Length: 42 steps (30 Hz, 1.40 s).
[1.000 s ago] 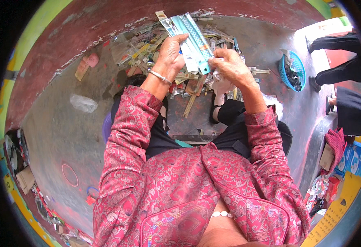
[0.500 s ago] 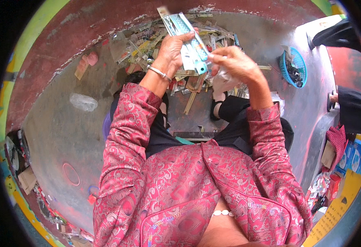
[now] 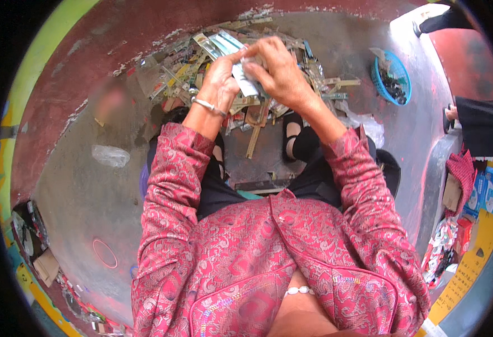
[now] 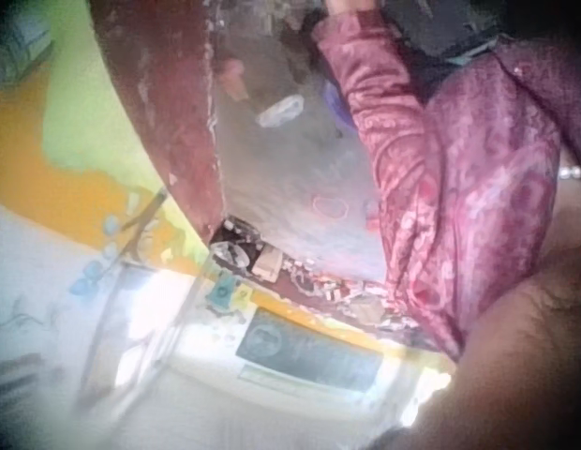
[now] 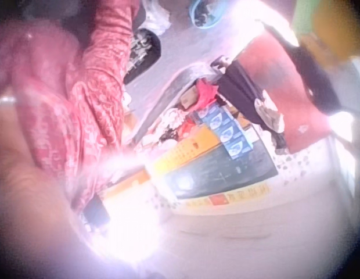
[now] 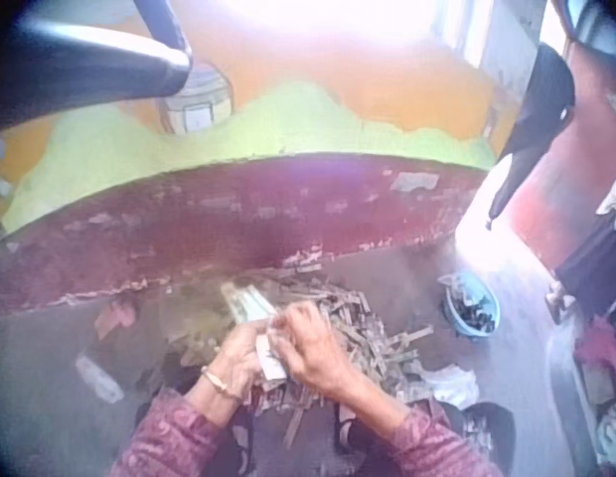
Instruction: The person picks up pen refills from a pile on the floor, inserts them into plastic sleeves, and places the packaged refills into a black crate.
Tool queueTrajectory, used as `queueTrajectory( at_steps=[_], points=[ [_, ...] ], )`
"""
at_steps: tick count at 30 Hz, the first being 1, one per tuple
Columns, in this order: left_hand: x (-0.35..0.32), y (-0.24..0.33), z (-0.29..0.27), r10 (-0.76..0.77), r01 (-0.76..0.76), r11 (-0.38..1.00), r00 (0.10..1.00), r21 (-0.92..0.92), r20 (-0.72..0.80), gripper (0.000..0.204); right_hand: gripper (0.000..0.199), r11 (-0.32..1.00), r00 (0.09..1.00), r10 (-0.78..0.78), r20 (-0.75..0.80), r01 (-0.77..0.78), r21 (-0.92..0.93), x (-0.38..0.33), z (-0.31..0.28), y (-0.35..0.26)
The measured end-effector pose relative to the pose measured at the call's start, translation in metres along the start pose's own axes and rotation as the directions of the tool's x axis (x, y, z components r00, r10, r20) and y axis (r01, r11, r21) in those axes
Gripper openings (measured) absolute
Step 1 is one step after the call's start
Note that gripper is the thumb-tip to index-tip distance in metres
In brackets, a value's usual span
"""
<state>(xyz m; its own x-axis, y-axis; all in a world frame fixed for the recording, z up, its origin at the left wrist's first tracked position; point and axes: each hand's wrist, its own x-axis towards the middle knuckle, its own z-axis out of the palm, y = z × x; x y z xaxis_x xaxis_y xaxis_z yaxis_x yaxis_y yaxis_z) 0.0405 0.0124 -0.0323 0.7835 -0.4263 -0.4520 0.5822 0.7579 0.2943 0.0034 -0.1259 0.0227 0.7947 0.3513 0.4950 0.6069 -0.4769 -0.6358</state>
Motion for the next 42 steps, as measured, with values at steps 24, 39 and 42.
queueTrajectory(
  at_steps=[24,39,42],
  points=[
    [-0.024,0.015,0.021,-0.002,-0.006,0.998,0.994,0.069,0.111,0.029,0.04,0.966,0.982,0.162,0.092,-0.139,-0.217,-0.01,-0.058,0.009],
    [-0.025,0.01,0.021,0.097,-0.121,0.979,0.985,0.164,0.146,0.026,0.03,0.857,0.92,0.353,-0.17,-0.245,0.453,-0.005,-0.088,-0.003],
    [-0.025,0.018,0.016,0.066,-0.097,0.969,0.988,0.228,0.142,0.03,0.025,0.704,0.918,0.365,0.155,-0.381,0.599,-0.007,-0.115,0.005]
  ],
)
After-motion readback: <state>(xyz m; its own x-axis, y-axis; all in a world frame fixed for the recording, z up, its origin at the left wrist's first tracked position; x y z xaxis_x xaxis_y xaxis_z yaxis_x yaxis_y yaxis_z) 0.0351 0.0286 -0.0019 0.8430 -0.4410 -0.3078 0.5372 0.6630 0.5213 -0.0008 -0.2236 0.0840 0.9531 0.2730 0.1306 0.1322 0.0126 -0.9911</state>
